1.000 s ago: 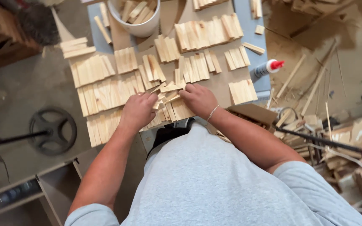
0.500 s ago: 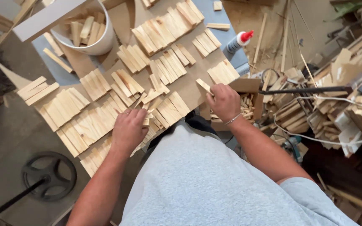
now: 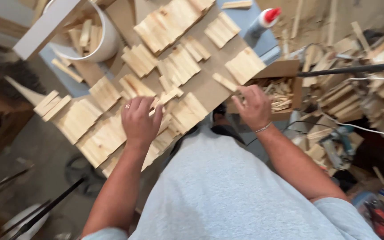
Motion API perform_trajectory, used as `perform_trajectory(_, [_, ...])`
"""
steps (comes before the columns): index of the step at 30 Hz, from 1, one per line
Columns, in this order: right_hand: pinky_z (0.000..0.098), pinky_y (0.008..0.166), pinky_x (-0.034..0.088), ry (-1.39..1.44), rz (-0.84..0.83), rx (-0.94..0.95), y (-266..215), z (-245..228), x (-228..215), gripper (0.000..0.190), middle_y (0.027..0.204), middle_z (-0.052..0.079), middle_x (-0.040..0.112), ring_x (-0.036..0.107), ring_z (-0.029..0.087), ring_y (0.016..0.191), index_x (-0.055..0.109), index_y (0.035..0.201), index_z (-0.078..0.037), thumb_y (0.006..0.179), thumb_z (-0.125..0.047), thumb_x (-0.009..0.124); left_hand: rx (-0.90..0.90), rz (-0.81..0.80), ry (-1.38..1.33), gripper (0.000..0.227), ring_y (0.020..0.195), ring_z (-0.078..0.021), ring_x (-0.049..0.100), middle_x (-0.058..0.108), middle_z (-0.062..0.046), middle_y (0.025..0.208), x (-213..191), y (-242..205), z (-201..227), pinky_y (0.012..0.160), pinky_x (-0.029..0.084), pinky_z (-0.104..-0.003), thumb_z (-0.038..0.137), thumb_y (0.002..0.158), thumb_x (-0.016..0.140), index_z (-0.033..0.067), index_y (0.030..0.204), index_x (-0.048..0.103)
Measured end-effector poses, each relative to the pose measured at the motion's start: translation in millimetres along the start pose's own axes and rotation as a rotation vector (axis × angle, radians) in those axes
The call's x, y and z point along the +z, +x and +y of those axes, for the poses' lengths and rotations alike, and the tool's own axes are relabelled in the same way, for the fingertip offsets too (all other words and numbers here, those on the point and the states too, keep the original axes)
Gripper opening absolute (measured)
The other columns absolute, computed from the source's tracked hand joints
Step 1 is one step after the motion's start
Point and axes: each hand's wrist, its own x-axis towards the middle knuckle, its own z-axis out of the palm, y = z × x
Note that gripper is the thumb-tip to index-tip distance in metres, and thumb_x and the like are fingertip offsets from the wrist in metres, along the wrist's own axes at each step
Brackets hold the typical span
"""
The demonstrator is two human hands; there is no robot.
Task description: Sort and arrange small wooden slats on a workbench
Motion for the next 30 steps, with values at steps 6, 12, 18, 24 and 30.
perform_trajectory(6, [0.0323, 0.067, 0.055, -0.232, 0.014, -0.044, 2.7, 1.9, 27.8, 0.016, 0.083, -0.004, 0.055, 0.064, 0.018, 0.074, 0.072, 0.095, -0.023, 0.09, -0.036, 0.08, 0.003, -0.302, -0.007, 0.034, 0.083, -0.03, 0.069, 0.066, -0.004, 0.082, 24.6, 27.8, -12.0, 0.073, 0.054, -0.044, 0.043, 0.07, 0.084, 0.0176, 0.09, 0.075])
perform_trajectory(12, [0.0344, 0.061, 0.054, -0.218, -0.002, 0.05, 6.8, 1.9, 30.9, 0.019, 0.073, -0.002, 0.054, 0.065, 0.022, 0.067, 0.066, 0.087, -0.022, 0.089, -0.037, 0.079, 0.029, -0.382, 0.06, 0.028, 0.087, -0.0265, 0.066, 0.06, 0.0, 0.079, 39.8, 32.2, -14.6, 0.076, 0.052, -0.041, 0.047, 0.07, 0.081, 0.0216, 0.082, 0.075])
perform_trajectory(18, [0.0406, 0.063, 0.055, 0.231, 0.012, 0.346, -0.8, -6.1, 15.9, 0.019, 0.072, 0.003, 0.063, 0.068, 0.029, 0.069, 0.07, 0.09, -0.018, 0.09, -0.031, 0.084, -0.686, -0.416, -1.018, 0.016, 0.078, -0.0104, 0.062, 0.067, 0.001, 0.08, -11.4, 52.5, 40.6, 0.074, 0.049, -0.026, 0.015, 0.083, 0.076, 0.0126, 0.099, 0.075])
perform_trajectory(24, [0.0333, 0.062, 0.054, 0.518, -0.16, 0.534, -4.4, -22.1, -7.8, 0.005, 0.074, 0.002, 0.07, 0.067, 0.02, 0.067, 0.076, 0.095, -0.018, 0.094, -0.022, 0.077, -1.187, -0.538, -1.695, 0.004, 0.066, -0.0201, 0.076, 0.068, -0.008, 0.074, 46.7, 44.7, 56.9, 0.056, 0.064, -0.031, 0.009, 0.092, 0.064, 0.0077, 0.091, 0.061])
perform_trajectory(30, [0.0326, 0.062, 0.055, 0.838, -0.221, 0.634, 7.3, -56.7, -15.0, 0.043, 0.091, 0.011, 0.075, 0.066, 0.016, 0.071, 0.071, 0.118, -0.012, 0.079, -0.018, 0.087, -1.279, -0.632, -1.477, 0.008, 0.076, -0.0253, 0.079, 0.068, -0.008, 0.08, 68.5, 52.5, 90.8, 0.066, 0.067, -0.038, 0.013, 0.093, 0.067, 0.0088, 0.092, 0.06])
